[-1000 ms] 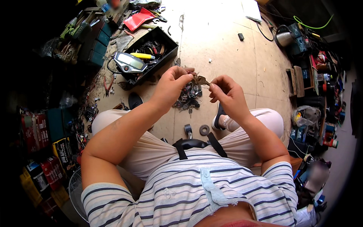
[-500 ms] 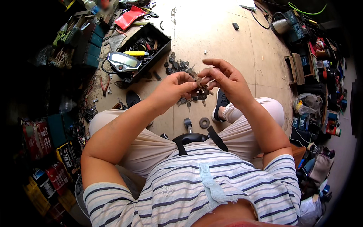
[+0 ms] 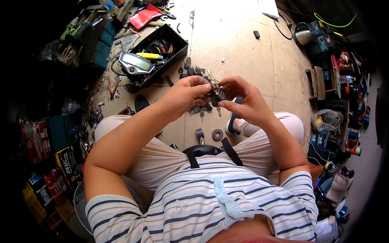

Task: The person selects a key fob from a pile of keys and applies black electrical tape to its housing.

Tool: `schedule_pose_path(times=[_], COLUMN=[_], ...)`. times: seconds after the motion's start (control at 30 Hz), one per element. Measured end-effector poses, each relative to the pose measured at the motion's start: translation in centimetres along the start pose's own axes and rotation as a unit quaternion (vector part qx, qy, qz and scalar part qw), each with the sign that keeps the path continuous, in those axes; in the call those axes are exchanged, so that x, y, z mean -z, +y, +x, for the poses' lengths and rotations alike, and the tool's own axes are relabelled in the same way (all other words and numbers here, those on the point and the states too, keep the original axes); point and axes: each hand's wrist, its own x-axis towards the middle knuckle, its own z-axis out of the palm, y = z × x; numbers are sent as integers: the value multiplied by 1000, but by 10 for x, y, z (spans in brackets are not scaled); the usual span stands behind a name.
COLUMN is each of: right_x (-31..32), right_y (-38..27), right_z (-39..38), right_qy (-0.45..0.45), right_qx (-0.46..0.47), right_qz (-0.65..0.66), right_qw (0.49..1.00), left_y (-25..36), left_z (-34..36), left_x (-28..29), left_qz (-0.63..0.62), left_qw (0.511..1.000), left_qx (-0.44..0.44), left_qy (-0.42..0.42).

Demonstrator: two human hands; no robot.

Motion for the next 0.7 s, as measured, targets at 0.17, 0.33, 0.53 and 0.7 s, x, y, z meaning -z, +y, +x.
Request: schedule_pose_path(times=[0.17, 0.33, 0.53, 0.7], right_x=[-1, -3, -4, -8], right_y=[5, 5, 2, 0], right_z=[-1, -2, 0, 1], right_qy=[34, 72, 99, 81], right_qx=[52, 32, -68, -48], right_qz=[-85, -91, 51, 65], right_qw=[994, 993, 991, 993], left_y=[0, -5, 2, -4], left_z=[6, 11, -8, -5], left_x=[1, 1, -16, -17], left_qz=[115, 177, 411, 481], left_qw=[992, 967, 834, 773], left_qx=[-58, -180, -353, -401], left_qy=[11, 34, 105, 106])
